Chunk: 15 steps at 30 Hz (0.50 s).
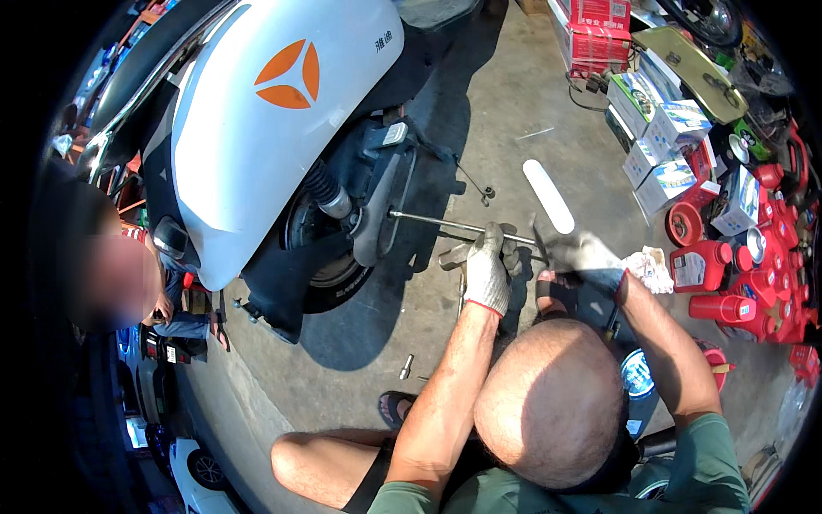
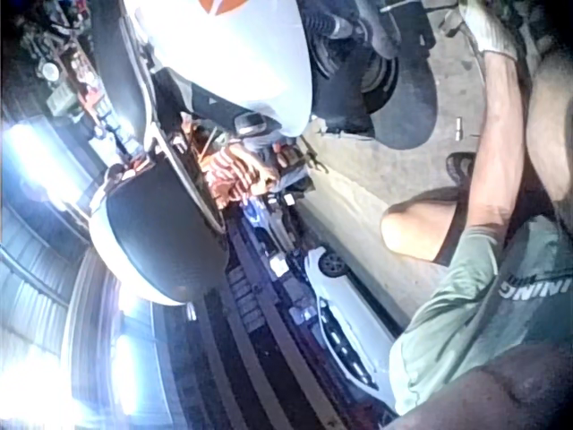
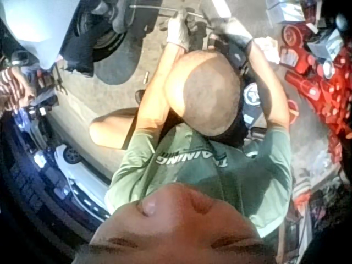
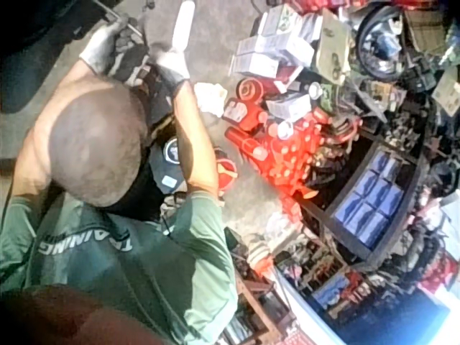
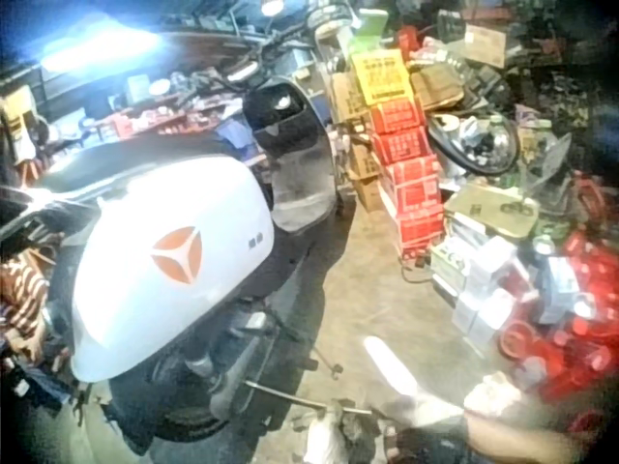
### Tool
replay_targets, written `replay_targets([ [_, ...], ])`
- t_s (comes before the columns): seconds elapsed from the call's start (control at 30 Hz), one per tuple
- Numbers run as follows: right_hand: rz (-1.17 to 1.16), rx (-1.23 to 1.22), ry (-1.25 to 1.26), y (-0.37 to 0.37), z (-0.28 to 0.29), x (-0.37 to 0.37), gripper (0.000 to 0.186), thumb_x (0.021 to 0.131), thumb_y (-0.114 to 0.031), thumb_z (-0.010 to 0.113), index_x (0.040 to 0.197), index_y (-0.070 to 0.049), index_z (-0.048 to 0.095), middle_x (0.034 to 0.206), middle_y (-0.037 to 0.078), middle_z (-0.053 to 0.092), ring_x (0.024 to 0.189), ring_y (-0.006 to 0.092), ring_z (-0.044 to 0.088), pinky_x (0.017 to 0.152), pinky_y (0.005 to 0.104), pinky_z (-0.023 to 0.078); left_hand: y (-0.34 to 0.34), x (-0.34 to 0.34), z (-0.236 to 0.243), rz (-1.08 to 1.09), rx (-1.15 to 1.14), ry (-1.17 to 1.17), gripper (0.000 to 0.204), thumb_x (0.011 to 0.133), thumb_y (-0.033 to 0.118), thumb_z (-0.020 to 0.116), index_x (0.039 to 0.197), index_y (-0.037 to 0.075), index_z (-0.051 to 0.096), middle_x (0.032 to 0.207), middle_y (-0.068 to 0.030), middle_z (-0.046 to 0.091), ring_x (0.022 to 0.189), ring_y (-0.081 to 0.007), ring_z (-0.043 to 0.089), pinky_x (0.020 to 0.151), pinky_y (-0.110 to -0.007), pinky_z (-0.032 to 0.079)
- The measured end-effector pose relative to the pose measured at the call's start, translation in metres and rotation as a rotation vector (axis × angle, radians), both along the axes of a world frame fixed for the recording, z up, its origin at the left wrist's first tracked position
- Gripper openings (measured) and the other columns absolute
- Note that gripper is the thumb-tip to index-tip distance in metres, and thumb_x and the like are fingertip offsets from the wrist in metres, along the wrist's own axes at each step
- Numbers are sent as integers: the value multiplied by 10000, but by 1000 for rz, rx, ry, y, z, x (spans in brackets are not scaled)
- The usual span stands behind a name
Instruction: The person removes a black side cover from a white scooter using a T-handle wrench and a socket wrench. They wipe the internal components with a cloth and then use a wrench to work on the rear frame near the license plate.
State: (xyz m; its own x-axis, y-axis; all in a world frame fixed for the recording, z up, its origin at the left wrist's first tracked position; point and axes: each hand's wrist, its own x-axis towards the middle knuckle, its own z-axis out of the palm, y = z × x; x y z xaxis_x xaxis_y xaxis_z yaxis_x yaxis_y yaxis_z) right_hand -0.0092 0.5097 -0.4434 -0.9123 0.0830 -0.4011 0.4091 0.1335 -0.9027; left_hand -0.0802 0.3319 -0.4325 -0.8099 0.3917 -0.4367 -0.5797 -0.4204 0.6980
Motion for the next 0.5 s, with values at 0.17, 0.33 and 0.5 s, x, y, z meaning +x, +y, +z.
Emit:
replay_targets([
  [0.17, 90, -495, 36, -10, 35, 13, 293, 866, -154, 599, 1067, 49, 662, 895, 86, 676, 846, 125, 618, 768, 277, 497, -5, -5, -2, 30, -30, 15, 326, 989, 358, 515, 975, 41, 588, 628, 35, 443, 517, -83, 385, 460, -245, 309],
  [0.33, -119, -415, 93, -12, 14, 8, 262, 857, -108, 607, 1062, 50, 650, 895, 65, 670, 780, 129, 624, 661, 253, 503, -5, -8, -7, 26, -26, 41, 341, 969, 394, 546, 974, 57, 599, 635, 34, 458, 523, -85, 402, 468, -244, 325],
  [0.5, -71, -564, 107, -12, 30, 14, 350, 876, -133, 603, 1191, 20, 619, 809, 36, 660, 717, 80, 587, 626, 225, 475, -5, -9, -9, 79, -129, 26, 342, 958, 406, 563, 956, 66, 600, 638, 33, 463, 521, -82, 401, 463, -244, 331],
])
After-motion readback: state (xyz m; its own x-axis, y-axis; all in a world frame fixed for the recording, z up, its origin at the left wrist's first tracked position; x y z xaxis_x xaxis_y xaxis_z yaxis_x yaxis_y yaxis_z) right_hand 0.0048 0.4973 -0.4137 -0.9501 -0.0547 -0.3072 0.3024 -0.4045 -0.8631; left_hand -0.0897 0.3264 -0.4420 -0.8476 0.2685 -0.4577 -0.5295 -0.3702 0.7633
